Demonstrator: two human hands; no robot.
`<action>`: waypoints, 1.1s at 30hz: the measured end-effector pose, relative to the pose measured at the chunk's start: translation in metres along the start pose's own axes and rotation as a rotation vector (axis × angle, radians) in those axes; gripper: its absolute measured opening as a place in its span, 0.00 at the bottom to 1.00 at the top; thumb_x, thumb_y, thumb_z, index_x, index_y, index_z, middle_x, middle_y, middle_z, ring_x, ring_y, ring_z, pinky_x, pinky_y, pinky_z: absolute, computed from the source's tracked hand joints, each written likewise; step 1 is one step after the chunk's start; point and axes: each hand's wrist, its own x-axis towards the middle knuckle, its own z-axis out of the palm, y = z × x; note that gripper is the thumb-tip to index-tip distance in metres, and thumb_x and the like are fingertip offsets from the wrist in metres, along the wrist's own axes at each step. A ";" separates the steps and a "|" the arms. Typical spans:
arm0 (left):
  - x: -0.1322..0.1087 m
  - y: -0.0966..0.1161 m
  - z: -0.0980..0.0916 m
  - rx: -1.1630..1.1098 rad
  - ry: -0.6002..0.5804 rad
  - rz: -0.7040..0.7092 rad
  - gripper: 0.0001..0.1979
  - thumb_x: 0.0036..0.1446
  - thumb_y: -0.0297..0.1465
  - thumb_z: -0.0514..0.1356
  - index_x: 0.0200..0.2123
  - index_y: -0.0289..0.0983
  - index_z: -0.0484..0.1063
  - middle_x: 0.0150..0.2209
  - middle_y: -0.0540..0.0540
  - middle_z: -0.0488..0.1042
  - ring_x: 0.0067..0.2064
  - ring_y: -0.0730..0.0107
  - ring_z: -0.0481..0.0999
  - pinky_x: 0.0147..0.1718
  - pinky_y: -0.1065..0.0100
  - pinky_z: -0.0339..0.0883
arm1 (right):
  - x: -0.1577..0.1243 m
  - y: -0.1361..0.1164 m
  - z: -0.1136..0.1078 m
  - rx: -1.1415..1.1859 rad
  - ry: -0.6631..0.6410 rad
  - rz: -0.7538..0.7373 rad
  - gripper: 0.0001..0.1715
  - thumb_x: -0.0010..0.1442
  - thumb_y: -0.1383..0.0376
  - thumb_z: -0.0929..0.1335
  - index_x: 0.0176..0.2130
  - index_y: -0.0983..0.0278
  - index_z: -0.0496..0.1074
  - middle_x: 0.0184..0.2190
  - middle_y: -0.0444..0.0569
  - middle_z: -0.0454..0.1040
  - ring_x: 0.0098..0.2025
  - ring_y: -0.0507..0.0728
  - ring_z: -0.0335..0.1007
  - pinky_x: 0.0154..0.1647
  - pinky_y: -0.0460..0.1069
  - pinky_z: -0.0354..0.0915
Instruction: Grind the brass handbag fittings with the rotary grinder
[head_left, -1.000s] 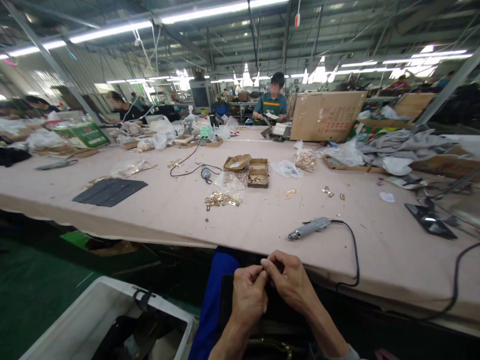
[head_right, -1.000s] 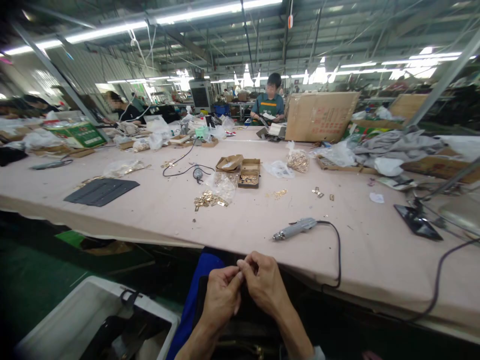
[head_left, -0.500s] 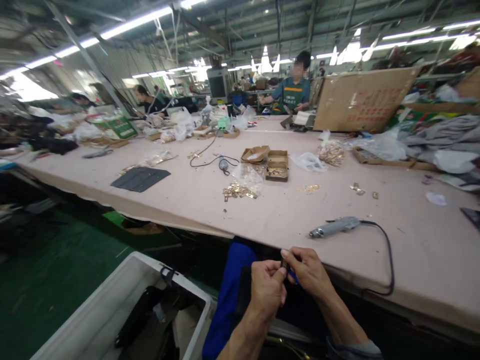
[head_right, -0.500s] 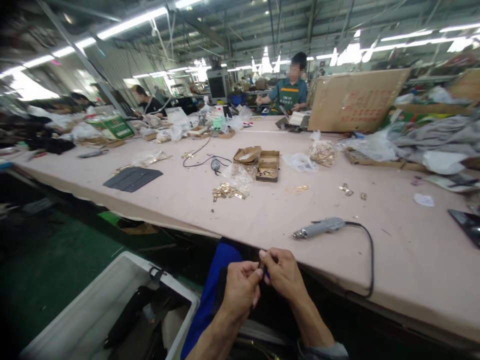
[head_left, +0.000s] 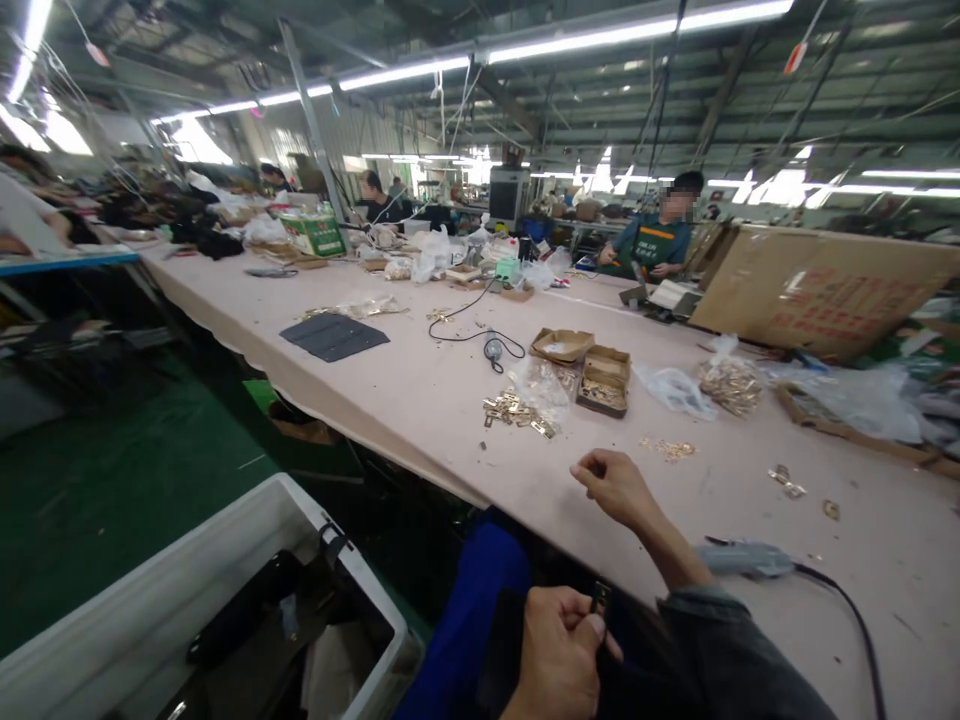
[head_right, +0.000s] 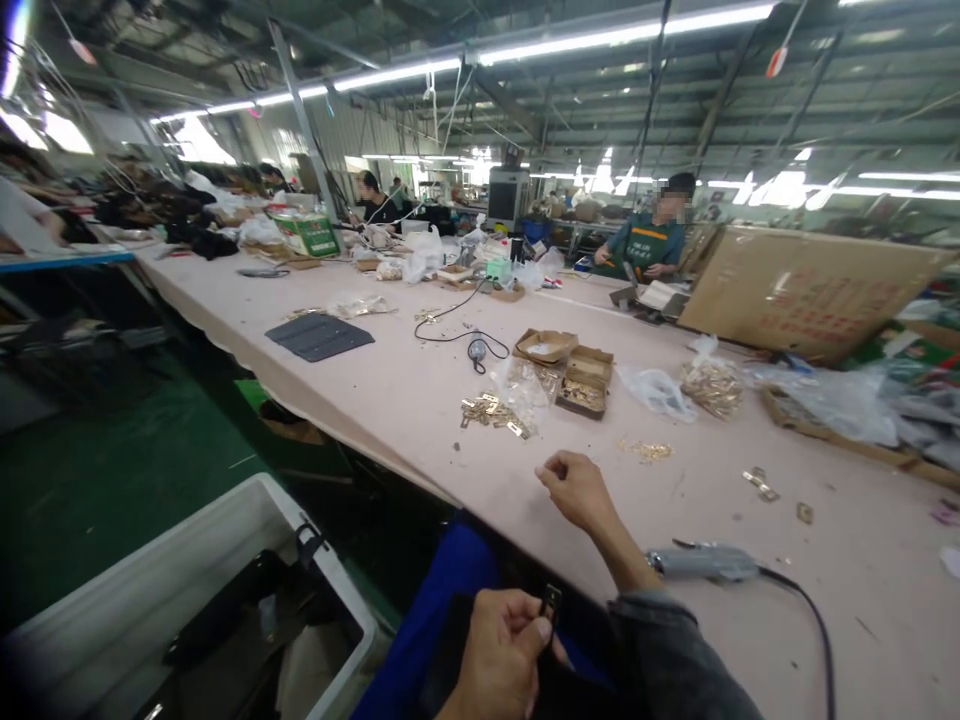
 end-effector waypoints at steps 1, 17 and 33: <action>0.001 -0.002 -0.001 0.022 -0.005 0.025 0.06 0.49 0.32 0.64 0.28 0.34 0.73 0.22 0.45 0.77 0.25 0.66 0.75 0.28 0.68 0.66 | 0.017 0.000 0.006 -0.063 0.036 -0.002 0.12 0.58 0.57 0.70 0.30 0.63 0.74 0.24 0.46 0.75 0.27 0.55 0.71 0.30 0.48 0.61; 0.005 -0.002 -0.021 0.008 -0.135 0.048 0.08 0.52 0.33 0.64 0.34 0.35 0.74 0.26 0.44 0.80 0.29 0.60 0.80 0.31 0.66 0.68 | 0.130 -0.010 0.081 -0.584 0.014 -0.054 0.09 0.60 0.66 0.68 0.40 0.64 0.79 0.38 0.55 0.80 0.41 0.59 0.74 0.38 0.48 0.58; -0.003 0.003 -0.017 0.147 0.014 0.139 0.07 0.50 0.25 0.58 0.27 0.34 0.78 0.26 0.45 0.80 0.31 0.61 0.78 0.34 0.65 0.66 | 0.104 -0.027 0.083 -0.458 -0.138 -0.075 0.04 0.51 0.72 0.71 0.28 0.65 0.78 0.27 0.49 0.77 0.32 0.55 0.71 0.32 0.45 0.56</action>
